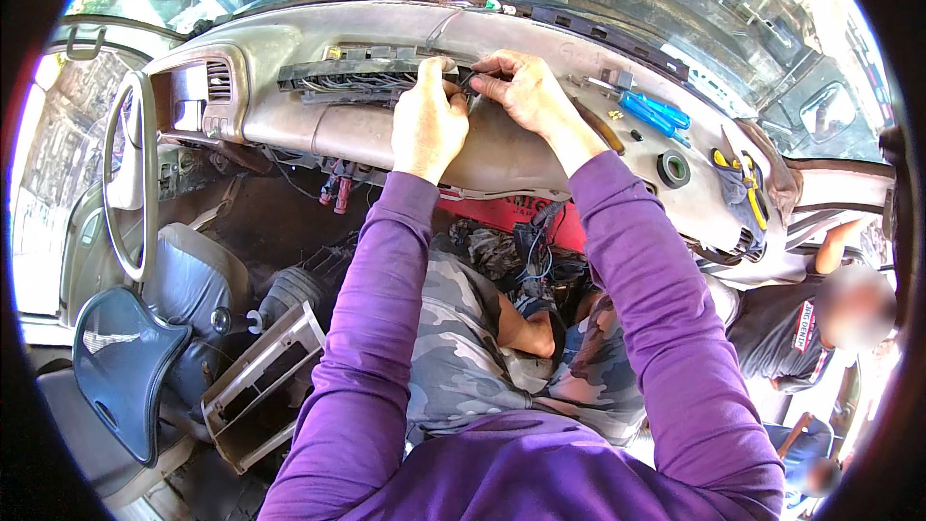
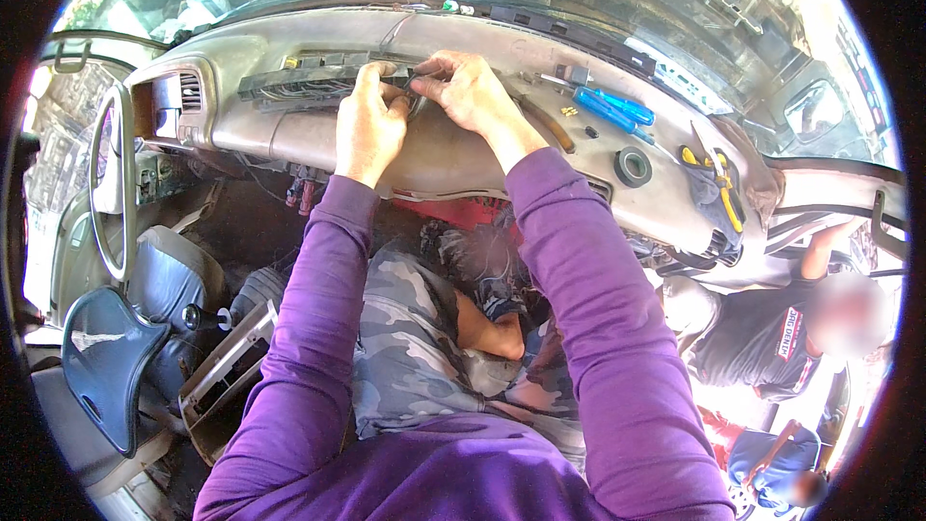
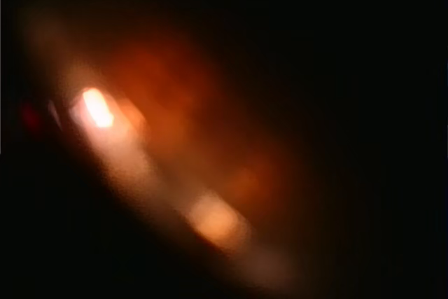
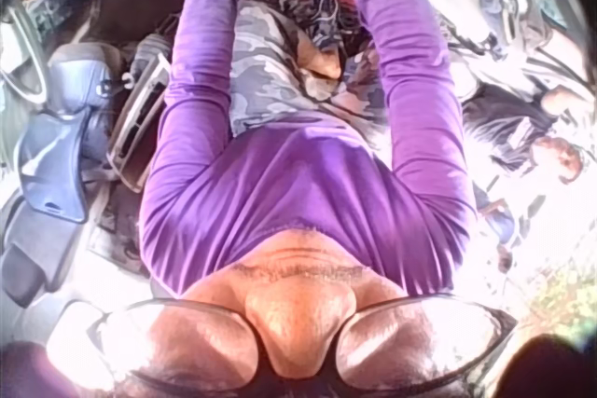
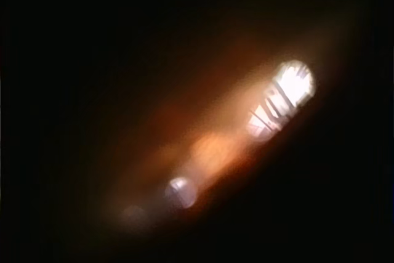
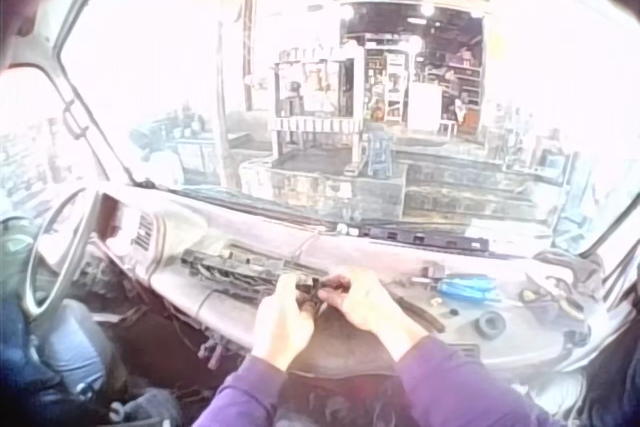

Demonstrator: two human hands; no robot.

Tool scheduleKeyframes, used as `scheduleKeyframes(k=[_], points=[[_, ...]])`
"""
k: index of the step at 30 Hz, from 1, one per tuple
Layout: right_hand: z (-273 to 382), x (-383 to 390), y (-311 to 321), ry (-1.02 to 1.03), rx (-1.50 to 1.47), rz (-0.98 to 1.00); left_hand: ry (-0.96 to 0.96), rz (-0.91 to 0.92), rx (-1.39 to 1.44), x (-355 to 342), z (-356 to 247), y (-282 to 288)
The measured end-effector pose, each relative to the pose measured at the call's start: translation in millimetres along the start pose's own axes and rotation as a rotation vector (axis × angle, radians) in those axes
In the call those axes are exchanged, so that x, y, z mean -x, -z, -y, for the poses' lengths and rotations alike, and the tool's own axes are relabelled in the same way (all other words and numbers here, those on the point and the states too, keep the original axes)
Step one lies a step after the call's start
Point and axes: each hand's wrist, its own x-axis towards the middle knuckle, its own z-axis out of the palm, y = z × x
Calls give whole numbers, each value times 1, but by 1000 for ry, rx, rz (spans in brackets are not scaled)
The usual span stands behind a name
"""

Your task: The person works on the dashboard of a car, using pliers to strip and adjust wires. They repeatedly cut wire insulation and manipulate connectors while seated in the driver's seat.

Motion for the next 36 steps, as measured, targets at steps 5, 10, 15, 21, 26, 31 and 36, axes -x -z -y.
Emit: scheduleKeyframes(k=[5, 10, 15, 21, 26, 31, 36], points=[[4, 1, -10, 86, 158, -43, -11, 26, -23, -1, -1, 0], [5, 7, -7, 120, 113, -39, 11, -48, 26, -1, 0, -1], [5, 16, -3, 223, 176, -30, -70, -20, 68, 7, -7, 9], [0, 19, 7, 218, -271, 231, -138, -185, 58, 23, 18, 19], [6, 29, 2, 73, -231, 191, -28, -190, 264, 27, 25, 21], [-1, 23, 3, 47, -222, 83, -121, -11, 18, 19, 10, 21], [14, 31, -8, 287, 96, -58, -97, -107, 55, 26, 0, 20]])
